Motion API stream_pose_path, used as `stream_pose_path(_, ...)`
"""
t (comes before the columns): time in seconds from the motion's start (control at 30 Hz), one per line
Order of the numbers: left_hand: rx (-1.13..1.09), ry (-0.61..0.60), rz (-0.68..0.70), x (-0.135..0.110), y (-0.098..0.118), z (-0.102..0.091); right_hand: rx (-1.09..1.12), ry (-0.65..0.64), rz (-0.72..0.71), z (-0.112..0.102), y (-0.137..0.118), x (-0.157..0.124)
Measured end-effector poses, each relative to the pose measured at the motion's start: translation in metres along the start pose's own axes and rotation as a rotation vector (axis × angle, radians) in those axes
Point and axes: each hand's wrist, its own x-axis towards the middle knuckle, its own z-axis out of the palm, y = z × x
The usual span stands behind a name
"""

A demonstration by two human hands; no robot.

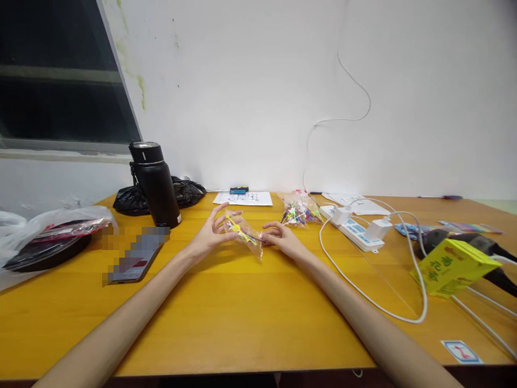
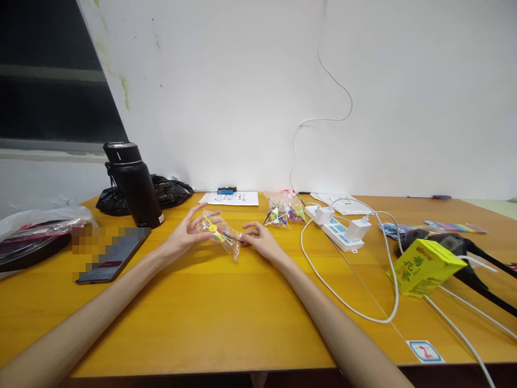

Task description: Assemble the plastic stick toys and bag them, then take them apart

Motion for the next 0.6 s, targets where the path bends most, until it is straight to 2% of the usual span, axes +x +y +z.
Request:
stream_pose_path(0.27,0.02,0.032,0.065,0.002,0.011,-0.001,-0.318,0.049,-0.155,0.0,-0.005,-0.003)
stream_pose_path(0.43,0.0,0.078,0.086,0.002,0.019,-0.003,-0.34,-0.107,-0.142,0.007,-0.016,-0.012)
stream_pose_path(0.6,-0.053,0.137,0.109,0.001,0.027,-0.006,-0.501,-0.167,-0.259,0.012,-0.023,-0.02)
